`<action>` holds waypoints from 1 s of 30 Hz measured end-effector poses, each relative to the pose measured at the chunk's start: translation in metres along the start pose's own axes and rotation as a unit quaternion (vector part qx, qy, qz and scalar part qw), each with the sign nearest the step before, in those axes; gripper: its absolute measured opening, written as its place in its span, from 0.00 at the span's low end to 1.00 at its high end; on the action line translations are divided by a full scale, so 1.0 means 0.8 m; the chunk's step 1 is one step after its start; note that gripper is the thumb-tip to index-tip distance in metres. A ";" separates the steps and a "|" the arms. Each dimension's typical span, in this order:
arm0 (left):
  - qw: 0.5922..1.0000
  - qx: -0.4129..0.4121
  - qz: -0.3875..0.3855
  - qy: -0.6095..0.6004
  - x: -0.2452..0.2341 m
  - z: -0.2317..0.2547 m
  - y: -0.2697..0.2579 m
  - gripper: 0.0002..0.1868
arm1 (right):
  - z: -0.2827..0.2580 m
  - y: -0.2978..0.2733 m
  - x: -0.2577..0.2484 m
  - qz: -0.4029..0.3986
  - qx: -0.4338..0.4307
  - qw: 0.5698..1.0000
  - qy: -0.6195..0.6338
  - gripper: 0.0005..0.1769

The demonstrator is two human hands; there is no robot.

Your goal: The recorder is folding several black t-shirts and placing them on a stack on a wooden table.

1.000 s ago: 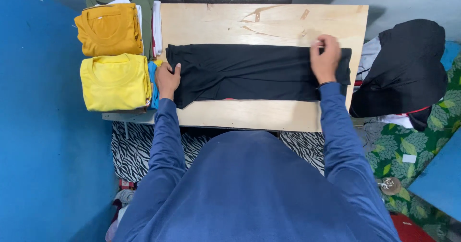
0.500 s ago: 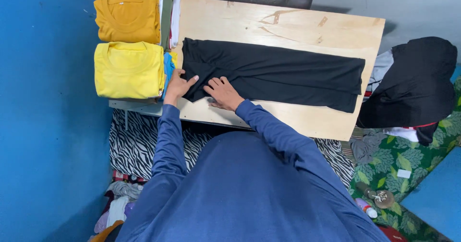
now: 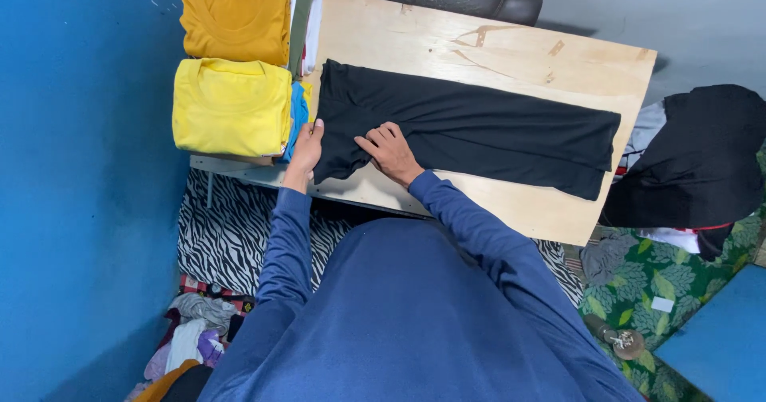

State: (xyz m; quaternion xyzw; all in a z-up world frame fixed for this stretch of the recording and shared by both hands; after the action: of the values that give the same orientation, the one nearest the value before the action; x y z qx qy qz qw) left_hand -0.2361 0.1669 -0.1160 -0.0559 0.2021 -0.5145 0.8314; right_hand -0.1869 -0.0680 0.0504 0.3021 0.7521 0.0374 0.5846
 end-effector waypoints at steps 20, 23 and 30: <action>0.862 -0.172 0.002 -0.476 0.011 0.052 -0.050 0.26 | 0.151 -0.012 0.061 0.024 0.366 0.871 0.328 0.20; 0.825 -0.210 0.042 -0.522 0.022 0.052 -0.037 0.21 | 0.177 -0.010 0.064 0.048 0.449 0.815 0.363 0.17; 0.974 0.100 0.143 0.142 0.012 0.120 0.009 0.13 | 0.201 -0.027 0.095 0.034 0.522 0.769 0.368 0.18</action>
State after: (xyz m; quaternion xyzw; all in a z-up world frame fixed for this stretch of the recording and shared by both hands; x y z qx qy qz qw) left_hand -0.1886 0.1505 -0.0330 0.1308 0.2718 -0.4110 0.8603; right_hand -0.0611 -0.0958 -0.0741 0.5491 0.8025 -0.2329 0.0140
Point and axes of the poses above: each hand's wrist, its own y-axis towards the middle knuckle, its own x-axis out of the palm, z = x × y, the point moved 7 cm from there along y, towards the middle knuckle, and after that the axes turned 1 degree about x, right-handed, at the moved point
